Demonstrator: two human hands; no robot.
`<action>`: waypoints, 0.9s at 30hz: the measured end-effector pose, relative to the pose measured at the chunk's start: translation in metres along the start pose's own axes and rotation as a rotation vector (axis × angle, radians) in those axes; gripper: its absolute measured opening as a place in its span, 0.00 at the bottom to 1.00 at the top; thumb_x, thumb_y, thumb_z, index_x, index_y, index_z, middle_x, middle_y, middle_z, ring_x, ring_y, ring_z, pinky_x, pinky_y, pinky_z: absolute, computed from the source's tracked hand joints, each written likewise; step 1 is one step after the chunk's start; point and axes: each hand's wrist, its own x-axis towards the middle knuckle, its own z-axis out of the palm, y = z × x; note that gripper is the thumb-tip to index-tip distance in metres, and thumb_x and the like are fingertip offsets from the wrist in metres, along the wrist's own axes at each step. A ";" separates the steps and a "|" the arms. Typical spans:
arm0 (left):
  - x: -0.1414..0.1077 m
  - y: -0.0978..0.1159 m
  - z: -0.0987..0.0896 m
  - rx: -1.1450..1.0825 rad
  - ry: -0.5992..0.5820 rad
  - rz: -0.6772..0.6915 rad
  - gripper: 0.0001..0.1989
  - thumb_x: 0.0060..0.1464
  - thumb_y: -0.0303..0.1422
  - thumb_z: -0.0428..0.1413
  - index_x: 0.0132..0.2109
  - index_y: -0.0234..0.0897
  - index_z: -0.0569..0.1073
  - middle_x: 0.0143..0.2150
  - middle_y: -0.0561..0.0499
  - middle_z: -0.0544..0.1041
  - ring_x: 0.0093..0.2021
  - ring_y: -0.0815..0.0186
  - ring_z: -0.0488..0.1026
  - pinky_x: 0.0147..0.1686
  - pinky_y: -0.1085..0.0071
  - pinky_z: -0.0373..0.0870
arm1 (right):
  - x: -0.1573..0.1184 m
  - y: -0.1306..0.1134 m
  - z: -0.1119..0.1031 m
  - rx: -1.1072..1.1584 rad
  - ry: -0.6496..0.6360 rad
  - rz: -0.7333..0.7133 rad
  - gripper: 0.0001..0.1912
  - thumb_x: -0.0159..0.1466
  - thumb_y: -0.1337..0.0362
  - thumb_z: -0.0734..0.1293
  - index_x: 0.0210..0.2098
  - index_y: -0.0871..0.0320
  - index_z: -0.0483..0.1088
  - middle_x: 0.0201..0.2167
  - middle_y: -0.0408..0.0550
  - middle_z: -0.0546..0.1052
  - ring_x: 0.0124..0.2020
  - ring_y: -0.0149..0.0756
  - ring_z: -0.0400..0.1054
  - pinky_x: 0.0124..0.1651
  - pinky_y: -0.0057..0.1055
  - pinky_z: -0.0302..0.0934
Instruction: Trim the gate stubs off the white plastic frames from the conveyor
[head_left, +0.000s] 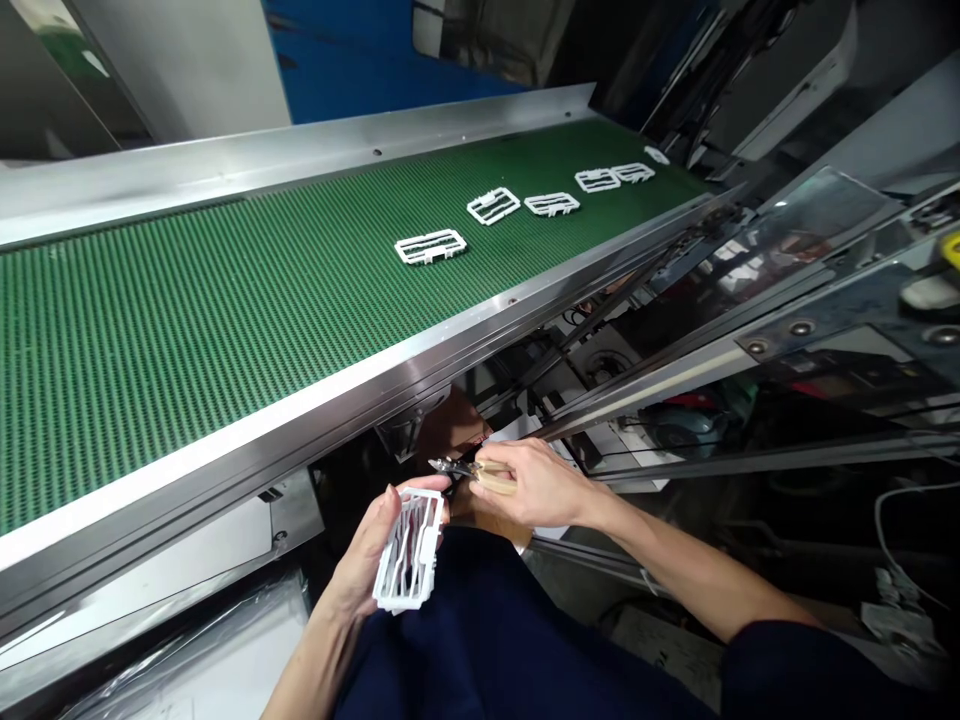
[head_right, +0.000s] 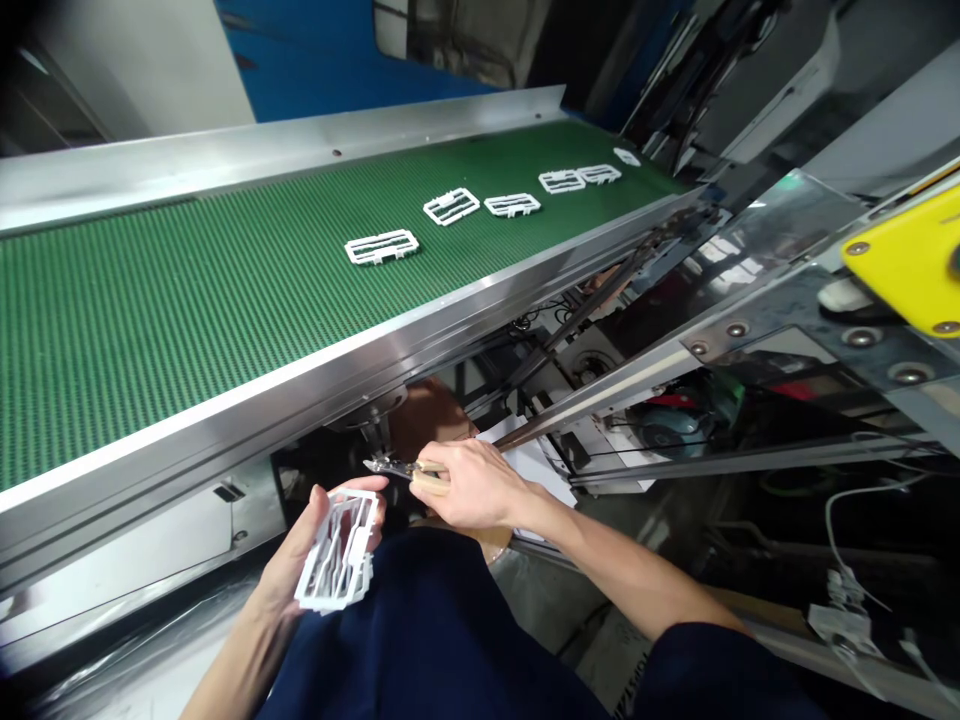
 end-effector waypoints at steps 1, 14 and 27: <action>0.001 0.001 0.001 0.023 0.009 -0.011 0.26 0.51 0.50 0.54 0.48 0.33 0.73 0.32 0.46 0.75 0.26 0.68 0.69 0.26 0.74 0.66 | 0.000 -0.001 0.000 0.015 0.025 0.001 0.08 0.60 0.60 0.61 0.29 0.57 0.63 0.23 0.39 0.67 0.24 0.27 0.57 0.28 0.23 0.48; 0.015 -0.012 0.005 0.185 -0.038 -0.224 0.20 0.56 0.45 0.51 0.39 0.30 0.75 0.26 0.47 0.73 0.20 0.72 0.65 0.18 0.78 0.60 | 0.015 -0.014 -0.007 0.145 -0.121 -0.225 0.11 0.55 0.67 0.65 0.38 0.56 0.63 0.29 0.39 0.73 0.29 0.28 0.66 0.31 0.22 0.53; 0.022 -0.012 0.007 0.275 0.007 -0.296 0.23 0.51 0.48 0.55 0.34 0.28 0.77 0.24 0.45 0.73 0.20 0.71 0.66 0.18 0.79 0.62 | 0.011 -0.013 -0.002 0.136 -0.068 -0.191 0.10 0.53 0.68 0.64 0.36 0.55 0.64 0.26 0.38 0.71 0.25 0.27 0.63 0.29 0.22 0.51</action>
